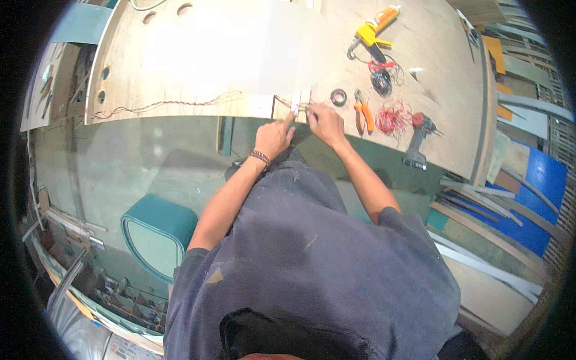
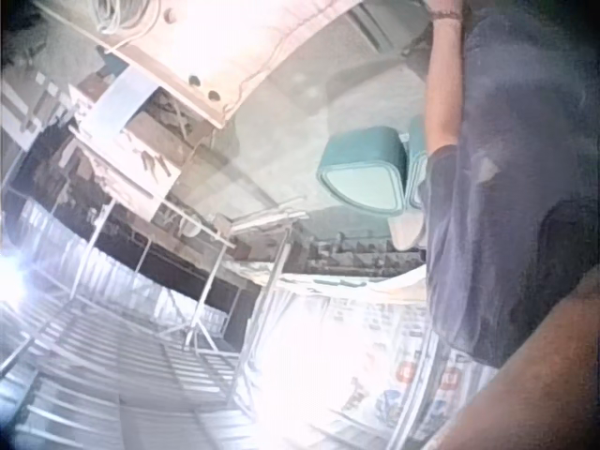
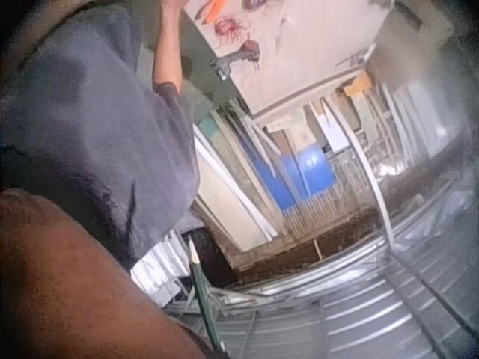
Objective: The person connects wires, retrieves a coil of LED strip lighting, applies adhesive from a tube to a wooden furniture component, and presses the light strip into place along the prepared surface.
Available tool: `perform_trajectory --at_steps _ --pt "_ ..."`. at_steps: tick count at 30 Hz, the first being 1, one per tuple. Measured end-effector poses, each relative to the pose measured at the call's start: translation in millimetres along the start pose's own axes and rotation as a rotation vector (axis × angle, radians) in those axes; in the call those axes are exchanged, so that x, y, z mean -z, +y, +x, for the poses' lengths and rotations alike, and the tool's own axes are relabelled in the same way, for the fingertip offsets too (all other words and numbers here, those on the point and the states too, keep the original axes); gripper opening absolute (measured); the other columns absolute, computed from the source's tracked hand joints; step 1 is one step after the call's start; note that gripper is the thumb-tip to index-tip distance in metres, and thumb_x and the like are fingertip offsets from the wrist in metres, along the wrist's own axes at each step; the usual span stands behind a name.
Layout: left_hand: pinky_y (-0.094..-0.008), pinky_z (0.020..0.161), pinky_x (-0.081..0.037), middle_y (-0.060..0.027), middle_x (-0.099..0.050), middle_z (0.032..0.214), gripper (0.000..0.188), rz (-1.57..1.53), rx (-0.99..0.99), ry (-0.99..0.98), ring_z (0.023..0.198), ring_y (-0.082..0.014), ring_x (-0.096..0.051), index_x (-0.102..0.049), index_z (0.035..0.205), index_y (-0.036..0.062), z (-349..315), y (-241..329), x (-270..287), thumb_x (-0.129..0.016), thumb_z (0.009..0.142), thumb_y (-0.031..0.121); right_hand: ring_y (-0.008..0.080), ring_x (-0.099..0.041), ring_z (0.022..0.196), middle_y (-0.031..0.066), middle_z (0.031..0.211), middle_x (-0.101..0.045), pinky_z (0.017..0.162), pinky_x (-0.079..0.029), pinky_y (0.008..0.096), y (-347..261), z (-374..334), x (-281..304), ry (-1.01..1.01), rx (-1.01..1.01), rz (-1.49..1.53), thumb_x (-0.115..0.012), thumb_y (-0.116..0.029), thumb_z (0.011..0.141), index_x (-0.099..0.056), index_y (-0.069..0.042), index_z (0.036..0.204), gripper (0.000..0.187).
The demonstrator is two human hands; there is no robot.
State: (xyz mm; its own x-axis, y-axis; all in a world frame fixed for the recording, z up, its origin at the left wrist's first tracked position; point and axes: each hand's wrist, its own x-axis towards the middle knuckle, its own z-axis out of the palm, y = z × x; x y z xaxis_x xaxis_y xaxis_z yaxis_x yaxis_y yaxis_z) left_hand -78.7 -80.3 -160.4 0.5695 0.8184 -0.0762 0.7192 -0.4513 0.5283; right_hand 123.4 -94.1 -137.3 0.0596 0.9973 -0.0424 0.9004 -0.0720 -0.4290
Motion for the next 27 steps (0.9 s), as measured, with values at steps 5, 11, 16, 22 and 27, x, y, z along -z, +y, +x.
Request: perform_trajectory --at_steps 5,11,16,22,27 --pt "-0.0418 0.050 -0.054 -0.0108 -0.071 0.072 0.050 0.158 -0.093 -0.009 0.060 -0.0278 -0.070 -0.050 0.142 0.0129 7 -8 -3 -0.060 0.095 0.027 0.0367 -0.070 0.081 0.0167 0.087 -0.072 0.069 -0.055 0.0474 -13 3 15 -0.043 0.020 0.049 -0.064 -0.025 0.090 -0.075 -0.011 0.099 0.020" --pt "-0.0426 0.052 -0.053 -0.0111 -0.069 0.067 0.053 0.159 -0.024 -0.126 0.060 -0.0284 -0.070 -0.053 0.138 0.0098 15 -4 2 -0.062 0.092 0.033 0.0405 -0.068 0.069 0.0196 0.073 -0.069 0.065 -0.054 0.0485 -46 37 60 -0.331 0.100 0.008 -0.064 -0.028 0.087 -0.074 -0.005 0.087 0.025" --pt "-0.0465 0.057 -0.054 -0.0149 -0.071 0.075 0.053 0.046 -0.073 -0.299 0.066 -0.0319 -0.070 -0.055 0.135 0.0088 -5 -31 -8 -0.062 0.085 0.027 0.0407 -0.067 0.069 0.0213 0.073 -0.067 0.064 -0.052 0.0477 -123 68 76 -0.418 0.202 0.087 -0.064 -0.030 0.090 -0.072 -0.003 0.083 0.029" --pt "-0.0442 0.073 -0.055 -0.0125 -0.072 0.095 0.050 -0.258 0.000 0.098 0.088 -0.0316 -0.069 -0.060 0.136 0.0161 -126 -143 40 -0.066 0.088 0.030 0.0349 -0.064 0.063 0.0179 0.072 -0.065 0.059 -0.049 0.0408 -287 91 14 -0.408 0.510 0.222 -0.068 -0.023 0.091 -0.071 -0.002 0.083 0.023" --pt "-0.0481 0.084 -0.054 -0.0186 -0.071 0.108 0.034 -0.327 0.596 0.194 0.099 -0.0396 -0.066 -0.070 0.117 0.0084 -286 -286 68 -0.063 0.090 0.027 0.0359 -0.068 0.077 0.0145 0.082 -0.069 0.067 -0.053 0.0452 -433 77 -87 -0.547 0.835 0.262 -0.070 -0.025 0.086 -0.071 -0.006 0.089 0.019"
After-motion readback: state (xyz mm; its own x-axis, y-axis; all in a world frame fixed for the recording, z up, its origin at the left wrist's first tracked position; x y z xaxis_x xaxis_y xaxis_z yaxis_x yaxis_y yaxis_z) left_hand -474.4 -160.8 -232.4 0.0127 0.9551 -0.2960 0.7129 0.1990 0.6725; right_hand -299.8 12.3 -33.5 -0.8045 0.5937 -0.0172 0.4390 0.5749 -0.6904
